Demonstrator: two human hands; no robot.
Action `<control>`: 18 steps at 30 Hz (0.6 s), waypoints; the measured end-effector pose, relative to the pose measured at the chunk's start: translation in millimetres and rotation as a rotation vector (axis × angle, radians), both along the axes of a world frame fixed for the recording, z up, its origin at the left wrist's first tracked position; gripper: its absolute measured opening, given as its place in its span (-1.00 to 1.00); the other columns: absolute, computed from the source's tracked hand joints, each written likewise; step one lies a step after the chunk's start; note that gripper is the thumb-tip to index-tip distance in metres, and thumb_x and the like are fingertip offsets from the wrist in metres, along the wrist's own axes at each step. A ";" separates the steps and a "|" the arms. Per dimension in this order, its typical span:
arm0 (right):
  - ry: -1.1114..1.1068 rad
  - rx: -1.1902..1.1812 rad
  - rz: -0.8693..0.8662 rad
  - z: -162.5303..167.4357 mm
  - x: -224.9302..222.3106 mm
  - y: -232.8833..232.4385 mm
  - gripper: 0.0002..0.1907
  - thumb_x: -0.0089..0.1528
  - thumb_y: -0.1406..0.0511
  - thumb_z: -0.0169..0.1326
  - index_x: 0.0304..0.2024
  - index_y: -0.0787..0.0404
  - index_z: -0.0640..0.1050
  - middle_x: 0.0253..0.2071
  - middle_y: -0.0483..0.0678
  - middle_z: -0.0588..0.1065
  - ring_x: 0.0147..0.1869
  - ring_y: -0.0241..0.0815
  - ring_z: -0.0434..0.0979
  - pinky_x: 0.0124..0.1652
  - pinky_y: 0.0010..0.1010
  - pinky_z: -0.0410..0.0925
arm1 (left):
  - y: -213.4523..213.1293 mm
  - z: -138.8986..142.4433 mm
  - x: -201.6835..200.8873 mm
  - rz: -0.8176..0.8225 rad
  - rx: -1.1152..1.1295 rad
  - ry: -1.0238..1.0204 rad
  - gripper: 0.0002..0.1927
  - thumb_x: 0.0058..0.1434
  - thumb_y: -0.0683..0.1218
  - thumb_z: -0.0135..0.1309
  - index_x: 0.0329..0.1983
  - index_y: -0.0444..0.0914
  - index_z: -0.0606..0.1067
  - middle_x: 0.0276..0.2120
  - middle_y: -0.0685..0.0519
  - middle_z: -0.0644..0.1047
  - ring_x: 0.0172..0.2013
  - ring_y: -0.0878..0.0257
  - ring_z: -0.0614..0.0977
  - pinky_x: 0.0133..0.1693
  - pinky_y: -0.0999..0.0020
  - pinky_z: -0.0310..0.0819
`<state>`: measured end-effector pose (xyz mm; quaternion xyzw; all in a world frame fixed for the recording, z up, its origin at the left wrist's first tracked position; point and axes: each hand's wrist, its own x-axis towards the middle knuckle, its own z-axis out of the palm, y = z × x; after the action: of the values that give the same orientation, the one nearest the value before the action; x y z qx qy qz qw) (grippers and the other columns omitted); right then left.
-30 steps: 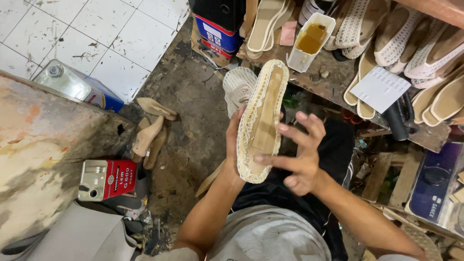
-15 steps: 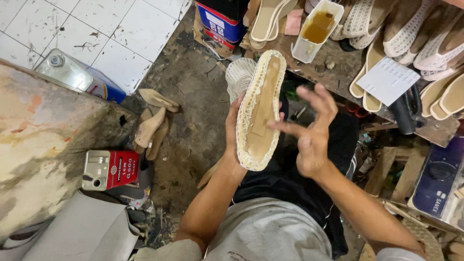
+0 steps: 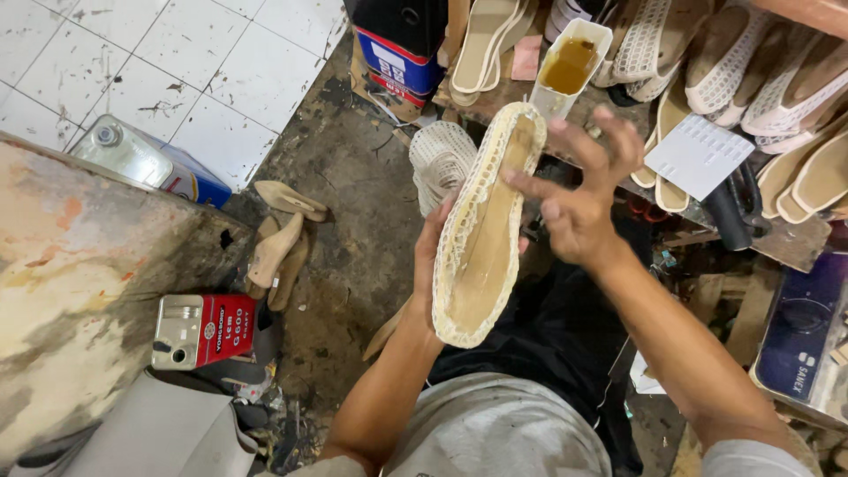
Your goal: The person sits on the workshop floor holding a lace shoe upper with its insole board, dips a finger into a container of yellow glue, and spreads the glue by hand over the sole area of the shoe. They repeatedly apply and press the glue across the surface, then reach toward a shelf of finished shoe pairs.
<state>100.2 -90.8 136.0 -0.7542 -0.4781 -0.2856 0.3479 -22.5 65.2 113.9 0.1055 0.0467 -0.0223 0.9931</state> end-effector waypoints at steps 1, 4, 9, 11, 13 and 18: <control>0.039 0.008 -0.063 3.0 13.6 -0.6 -0.46 0.56 0.01 -0.31 0.14 -0.15 0.73 0.45 -0.02 0.31 0.57 0.12 -0.07 0.47 -0.02 -0.26 | -3.1 3.6 -2.5 0.016 0.047 -0.001 -0.40 0.44 0.20 -0.12 0.41 -0.20 0.32 0.10 -0.13 0.55 -0.02 0.02 0.65 -0.03 0.09 0.63; -0.078 -0.024 -0.054 0.3 20.9 -2.6 -0.51 0.50 0.02 -0.22 0.02 -0.15 0.77 0.41 -0.09 0.33 0.57 0.06 -0.05 0.48 0.00 -0.28 | -5.6 10.0 -6.8 0.041 0.040 0.052 -0.41 0.40 0.17 -0.10 0.43 -0.13 0.30 0.15 -0.06 0.54 0.00 0.06 0.65 -0.02 0.02 0.64; 0.112 -0.057 0.020 6.5 -0.5 -10.8 -0.59 0.47 0.05 -0.17 0.01 -0.11 0.71 0.40 -0.05 0.32 0.59 0.10 -0.06 0.49 0.07 -0.22 | -3.8 2.1 -3.7 0.018 0.022 -0.019 -0.39 0.45 0.21 -0.10 0.41 -0.24 0.32 0.09 -0.21 0.53 -0.04 -0.01 0.66 -0.04 0.08 0.65; 0.150 -0.014 -0.109 15.8 -7.1 -6.9 -0.53 0.50 0.05 -0.22 0.21 0.00 0.64 0.49 0.02 0.25 0.64 0.15 -0.11 0.51 0.10 -0.22 | -3.0 -4.5 -1.3 -0.058 0.015 -0.110 -0.38 0.42 0.24 -0.11 0.37 -0.23 0.35 0.07 -0.25 0.55 -0.10 -0.04 0.67 -0.11 0.15 0.65; 0.014 -0.092 0.036 23.8 -23.4 -5.4 -0.57 0.42 0.03 -0.16 0.06 -0.06 0.69 0.42 -0.03 0.32 0.59 0.10 -0.04 0.46 0.11 -0.18 | 0.1 -9.8 3.8 -0.020 0.006 -0.049 -0.40 0.47 0.21 -0.13 0.37 -0.28 0.35 0.06 -0.23 0.54 -0.07 -0.01 0.66 -0.08 0.13 0.66; 0.086 -0.157 0.102 36.0 -51.1 -19.2 -0.58 0.41 0.01 -0.13 0.11 -0.07 0.65 0.48 0.03 0.22 0.60 0.22 -0.05 0.48 0.12 -0.22 | -6.6 -9.0 5.9 0.008 -0.031 -0.046 -0.43 0.49 0.18 -0.15 0.38 -0.27 0.35 0.10 -0.18 0.52 -0.04 -0.02 0.63 -0.05 0.09 0.64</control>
<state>49.1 -110.0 172.0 -0.7654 -0.5213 -0.1968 0.3220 -16.6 58.6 104.9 0.0906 0.0237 -0.0165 0.9955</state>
